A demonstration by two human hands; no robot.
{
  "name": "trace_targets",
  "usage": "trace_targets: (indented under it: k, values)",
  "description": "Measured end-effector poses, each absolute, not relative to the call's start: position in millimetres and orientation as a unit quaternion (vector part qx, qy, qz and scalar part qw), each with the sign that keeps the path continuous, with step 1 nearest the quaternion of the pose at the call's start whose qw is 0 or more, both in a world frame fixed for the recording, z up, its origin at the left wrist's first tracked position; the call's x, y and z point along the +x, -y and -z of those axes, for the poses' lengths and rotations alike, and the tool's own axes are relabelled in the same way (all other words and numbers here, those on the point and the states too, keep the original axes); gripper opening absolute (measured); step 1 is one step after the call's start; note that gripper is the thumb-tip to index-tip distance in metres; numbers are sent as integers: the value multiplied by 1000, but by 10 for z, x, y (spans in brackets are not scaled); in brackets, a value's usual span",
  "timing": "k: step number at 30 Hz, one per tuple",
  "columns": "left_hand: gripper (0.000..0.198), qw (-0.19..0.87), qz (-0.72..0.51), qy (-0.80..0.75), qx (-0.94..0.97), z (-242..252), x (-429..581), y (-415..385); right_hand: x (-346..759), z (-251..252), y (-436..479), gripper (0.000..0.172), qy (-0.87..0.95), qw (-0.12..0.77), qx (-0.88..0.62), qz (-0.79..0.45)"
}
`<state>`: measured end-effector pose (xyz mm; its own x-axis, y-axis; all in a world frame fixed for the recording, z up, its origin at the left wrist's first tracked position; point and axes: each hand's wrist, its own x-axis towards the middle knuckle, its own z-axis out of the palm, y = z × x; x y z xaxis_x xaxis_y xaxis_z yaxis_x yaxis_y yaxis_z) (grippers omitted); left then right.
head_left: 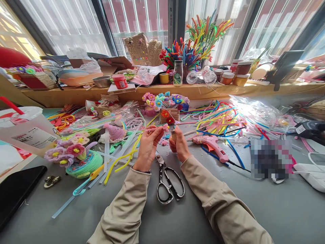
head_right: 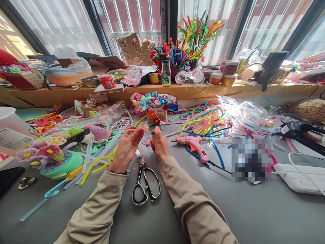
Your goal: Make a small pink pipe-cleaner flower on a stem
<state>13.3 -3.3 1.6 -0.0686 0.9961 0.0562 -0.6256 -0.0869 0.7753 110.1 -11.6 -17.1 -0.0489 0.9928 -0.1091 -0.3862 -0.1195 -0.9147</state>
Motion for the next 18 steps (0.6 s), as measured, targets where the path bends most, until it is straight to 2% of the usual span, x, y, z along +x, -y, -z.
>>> trace_targets:
  k: [18]
  values:
    - [25, 571, -670, -355, 315, -16, 133, 39, 1101, 173, 122, 51, 387, 559, -429, -595]
